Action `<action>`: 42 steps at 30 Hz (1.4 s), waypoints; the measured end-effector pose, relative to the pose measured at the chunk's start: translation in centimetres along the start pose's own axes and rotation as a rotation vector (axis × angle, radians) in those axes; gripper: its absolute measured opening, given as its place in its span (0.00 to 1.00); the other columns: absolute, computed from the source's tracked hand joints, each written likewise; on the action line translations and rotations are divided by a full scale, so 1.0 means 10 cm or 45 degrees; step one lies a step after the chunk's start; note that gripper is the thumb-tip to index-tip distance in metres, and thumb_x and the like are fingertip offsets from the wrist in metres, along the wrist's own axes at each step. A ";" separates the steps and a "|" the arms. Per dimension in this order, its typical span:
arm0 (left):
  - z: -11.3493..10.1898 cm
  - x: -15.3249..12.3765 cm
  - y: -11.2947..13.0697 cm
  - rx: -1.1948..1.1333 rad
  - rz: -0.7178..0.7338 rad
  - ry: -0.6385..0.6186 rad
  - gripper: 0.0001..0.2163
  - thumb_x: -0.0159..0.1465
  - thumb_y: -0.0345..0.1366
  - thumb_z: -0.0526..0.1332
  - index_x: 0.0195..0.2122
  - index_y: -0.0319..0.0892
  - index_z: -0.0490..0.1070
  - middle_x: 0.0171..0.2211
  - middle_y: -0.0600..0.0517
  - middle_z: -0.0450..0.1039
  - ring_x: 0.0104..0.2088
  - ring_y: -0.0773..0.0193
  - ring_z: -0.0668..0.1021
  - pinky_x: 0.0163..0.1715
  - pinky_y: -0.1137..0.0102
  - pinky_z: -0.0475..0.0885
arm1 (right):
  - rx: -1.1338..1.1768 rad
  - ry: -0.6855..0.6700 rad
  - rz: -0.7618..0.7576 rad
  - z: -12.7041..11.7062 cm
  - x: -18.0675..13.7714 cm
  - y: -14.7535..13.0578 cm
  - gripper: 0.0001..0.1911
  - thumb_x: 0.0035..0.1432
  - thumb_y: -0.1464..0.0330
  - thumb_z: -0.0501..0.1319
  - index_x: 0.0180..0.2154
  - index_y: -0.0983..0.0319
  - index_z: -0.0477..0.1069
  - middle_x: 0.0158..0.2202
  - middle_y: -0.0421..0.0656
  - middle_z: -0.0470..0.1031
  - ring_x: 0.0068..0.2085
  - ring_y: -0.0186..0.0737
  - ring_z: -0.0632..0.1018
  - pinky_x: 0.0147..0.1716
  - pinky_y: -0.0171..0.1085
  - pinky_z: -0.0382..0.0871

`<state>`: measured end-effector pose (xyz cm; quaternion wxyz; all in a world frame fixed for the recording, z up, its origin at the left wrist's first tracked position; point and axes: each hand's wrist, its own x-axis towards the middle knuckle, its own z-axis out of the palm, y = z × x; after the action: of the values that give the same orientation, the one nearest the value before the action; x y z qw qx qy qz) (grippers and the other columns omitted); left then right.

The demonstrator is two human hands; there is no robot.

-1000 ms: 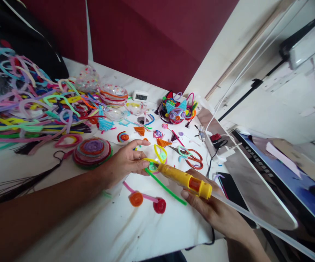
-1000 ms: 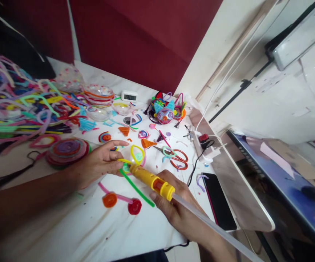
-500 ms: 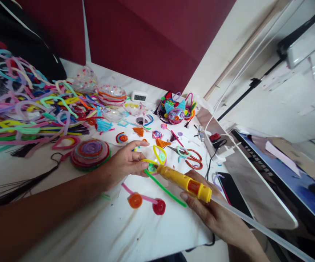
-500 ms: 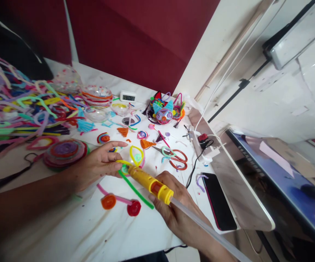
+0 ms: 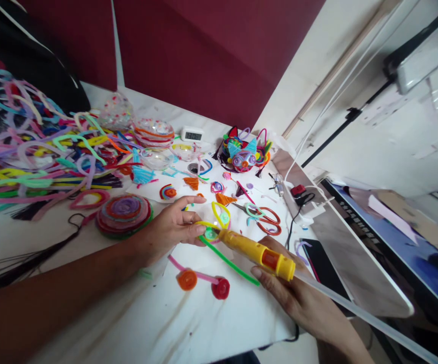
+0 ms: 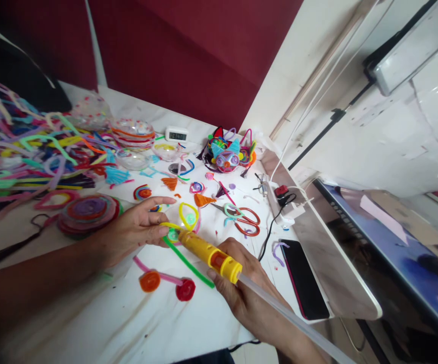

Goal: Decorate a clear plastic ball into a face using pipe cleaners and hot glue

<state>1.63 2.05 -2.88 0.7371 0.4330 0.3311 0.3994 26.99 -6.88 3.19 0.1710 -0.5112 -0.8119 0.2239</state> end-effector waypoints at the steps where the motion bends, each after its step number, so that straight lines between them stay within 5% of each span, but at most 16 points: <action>1: 0.00 0.00 0.00 -0.002 -0.001 0.002 0.30 0.54 0.34 0.70 0.55 0.47 0.58 0.29 0.56 0.73 0.34 0.60 0.80 0.34 0.66 0.77 | -0.009 0.003 -0.002 0.00 0.00 0.00 0.03 0.65 0.65 0.55 0.41 0.55 0.65 0.39 0.39 0.75 0.41 0.40 0.78 0.43 0.36 0.74; 29: 0.03 -0.01 0.03 -0.012 -0.038 0.049 0.31 0.53 0.32 0.70 0.55 0.45 0.58 0.30 0.56 0.73 0.33 0.61 0.80 0.34 0.64 0.78 | -0.048 0.047 -0.029 0.04 -0.02 0.02 0.03 0.67 0.65 0.54 0.39 0.56 0.62 0.38 0.40 0.76 0.37 0.38 0.79 0.41 0.36 0.76; 42: 0.04 0.00 0.01 -0.009 -0.037 0.109 0.33 0.51 0.32 0.70 0.56 0.44 0.58 0.30 0.56 0.72 0.31 0.60 0.80 0.31 0.65 0.78 | 0.062 -0.017 -0.058 0.00 0.03 0.01 0.06 0.66 0.68 0.54 0.45 0.57 0.62 0.45 0.43 0.72 0.46 0.42 0.74 0.49 0.42 0.67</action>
<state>1.94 1.94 -2.58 0.7295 0.4083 0.3671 0.4079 26.91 -6.57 3.14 0.1832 -0.4868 -0.8187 0.2431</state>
